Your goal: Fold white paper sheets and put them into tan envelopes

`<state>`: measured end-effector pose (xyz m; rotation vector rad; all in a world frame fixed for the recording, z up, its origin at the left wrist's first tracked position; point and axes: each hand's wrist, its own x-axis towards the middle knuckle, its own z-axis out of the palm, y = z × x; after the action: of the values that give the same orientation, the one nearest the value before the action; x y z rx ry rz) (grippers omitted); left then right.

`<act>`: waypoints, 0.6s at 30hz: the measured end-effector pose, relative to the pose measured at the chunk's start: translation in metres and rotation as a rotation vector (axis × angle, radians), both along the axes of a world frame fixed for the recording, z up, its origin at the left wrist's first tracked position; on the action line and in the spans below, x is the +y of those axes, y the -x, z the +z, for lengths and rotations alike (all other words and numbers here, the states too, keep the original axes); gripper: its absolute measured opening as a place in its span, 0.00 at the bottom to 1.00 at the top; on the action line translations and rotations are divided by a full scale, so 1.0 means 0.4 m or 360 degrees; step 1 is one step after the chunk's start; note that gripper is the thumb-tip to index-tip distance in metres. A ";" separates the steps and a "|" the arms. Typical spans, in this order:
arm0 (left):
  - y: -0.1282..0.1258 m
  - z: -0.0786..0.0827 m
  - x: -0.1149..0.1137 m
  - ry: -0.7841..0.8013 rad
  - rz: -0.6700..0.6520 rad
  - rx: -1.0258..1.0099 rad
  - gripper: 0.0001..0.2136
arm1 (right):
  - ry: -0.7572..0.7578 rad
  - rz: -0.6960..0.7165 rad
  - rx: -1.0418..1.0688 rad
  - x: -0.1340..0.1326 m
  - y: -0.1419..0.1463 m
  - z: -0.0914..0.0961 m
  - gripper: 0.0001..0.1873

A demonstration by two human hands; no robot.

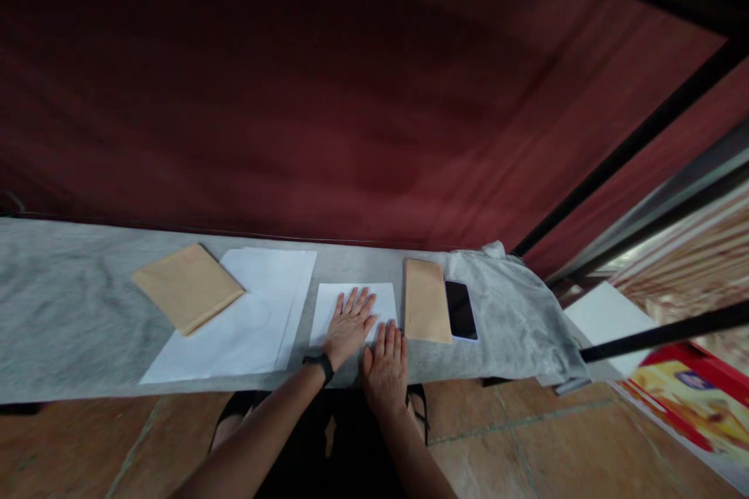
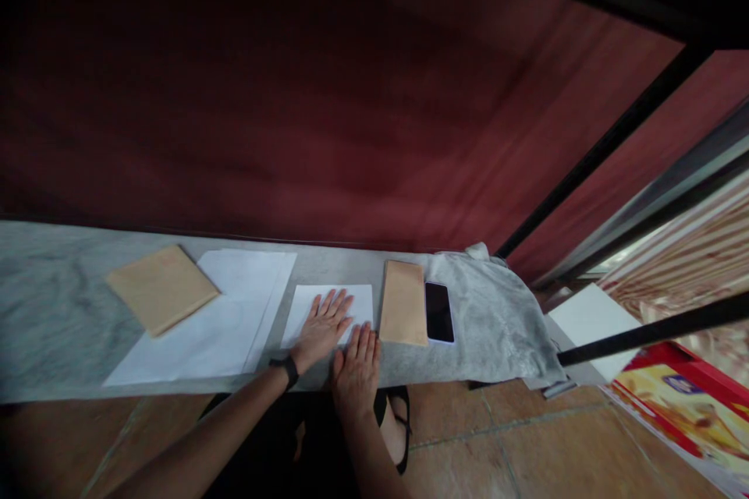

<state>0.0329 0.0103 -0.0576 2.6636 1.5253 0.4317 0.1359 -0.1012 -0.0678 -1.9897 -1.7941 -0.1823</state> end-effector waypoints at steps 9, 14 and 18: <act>0.079 -0.025 -0.135 0.0022 0.0008 -0.0085 0.24 | 0.0061 -0.0008 0.0041 -0.001 0.001 0.002 0.30; 0.111 -0.021 -0.127 0.0165 0.0588 -0.0492 0.24 | 0.0089 0.0006 0.0044 -0.005 0.001 0.010 0.30; 0.134 0.046 -0.071 0.0356 0.0859 -0.0856 0.24 | 0.0057 0.0015 0.0017 -0.007 -0.001 0.014 0.29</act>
<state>-0.0209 -0.0181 -0.0393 1.7404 1.9209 0.8514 0.1365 -0.1042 -0.0623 -2.0024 -1.8118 -0.1369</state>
